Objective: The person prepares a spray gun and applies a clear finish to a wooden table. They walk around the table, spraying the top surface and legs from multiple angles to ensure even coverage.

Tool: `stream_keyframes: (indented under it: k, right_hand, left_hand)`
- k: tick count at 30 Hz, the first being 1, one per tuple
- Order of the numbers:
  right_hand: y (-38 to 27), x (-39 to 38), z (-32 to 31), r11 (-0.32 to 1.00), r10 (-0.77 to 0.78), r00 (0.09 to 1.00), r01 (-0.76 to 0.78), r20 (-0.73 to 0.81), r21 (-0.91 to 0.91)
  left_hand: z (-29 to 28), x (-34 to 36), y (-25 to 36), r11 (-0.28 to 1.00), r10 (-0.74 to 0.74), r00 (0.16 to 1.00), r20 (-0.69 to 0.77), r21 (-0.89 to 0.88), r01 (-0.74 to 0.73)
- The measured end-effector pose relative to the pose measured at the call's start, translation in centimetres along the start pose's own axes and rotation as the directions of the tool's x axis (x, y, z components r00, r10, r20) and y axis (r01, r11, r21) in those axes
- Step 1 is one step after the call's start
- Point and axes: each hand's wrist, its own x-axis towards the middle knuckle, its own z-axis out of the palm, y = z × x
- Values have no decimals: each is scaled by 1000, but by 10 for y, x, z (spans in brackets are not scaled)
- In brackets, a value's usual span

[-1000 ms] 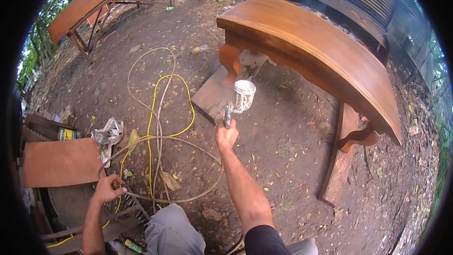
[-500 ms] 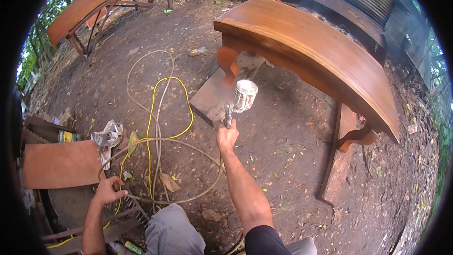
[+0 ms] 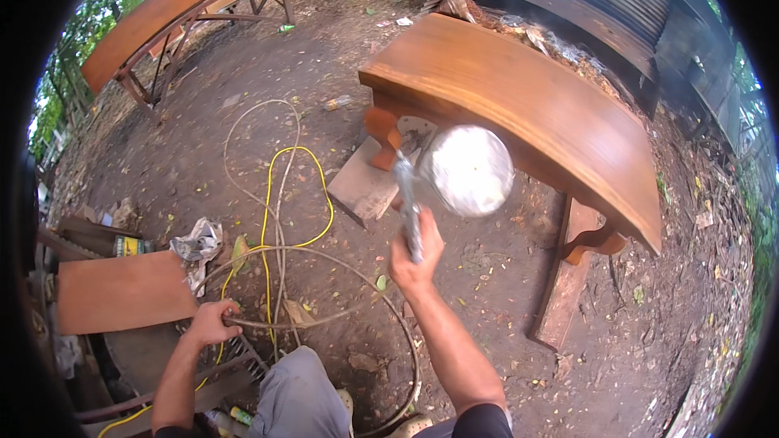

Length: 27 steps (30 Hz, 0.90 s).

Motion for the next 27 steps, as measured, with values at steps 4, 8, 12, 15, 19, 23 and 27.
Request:
stream_keyframes:
  k: [4,8,12,15,19,23,27]
  right_hand:
    - [-102,26,-42,990,130,992,-130,-7,-52]
    - [-180,40,-77,968,51,995,-27,90,-251]
    - [-265,41,-95,954,187,972,-146,141,-262]
    - [-326,53,-88,924,322,940,-287,111,-252]
    - [-381,79,-65,906,401,910,-375,110,-198]
    - [-386,100,-47,902,413,910,-400,49,-161]
    - [-382,142,-16,910,407,914,-405,3,-95]
  left_hand:
    - [-47,-18,21,1000,5,998,55,12,-6]
    - [-104,-46,35,997,33,993,116,-76,-24]
    - [-163,-74,39,985,168,981,98,-46,-164]
    - [-208,-82,44,988,149,988,-28,-28,-150]
    - [-253,-65,27,970,208,964,-163,-95,-225]
    - [-301,-25,22,971,233,934,-272,10,-239]
    - [-351,32,38,958,283,932,-226,116,-262]
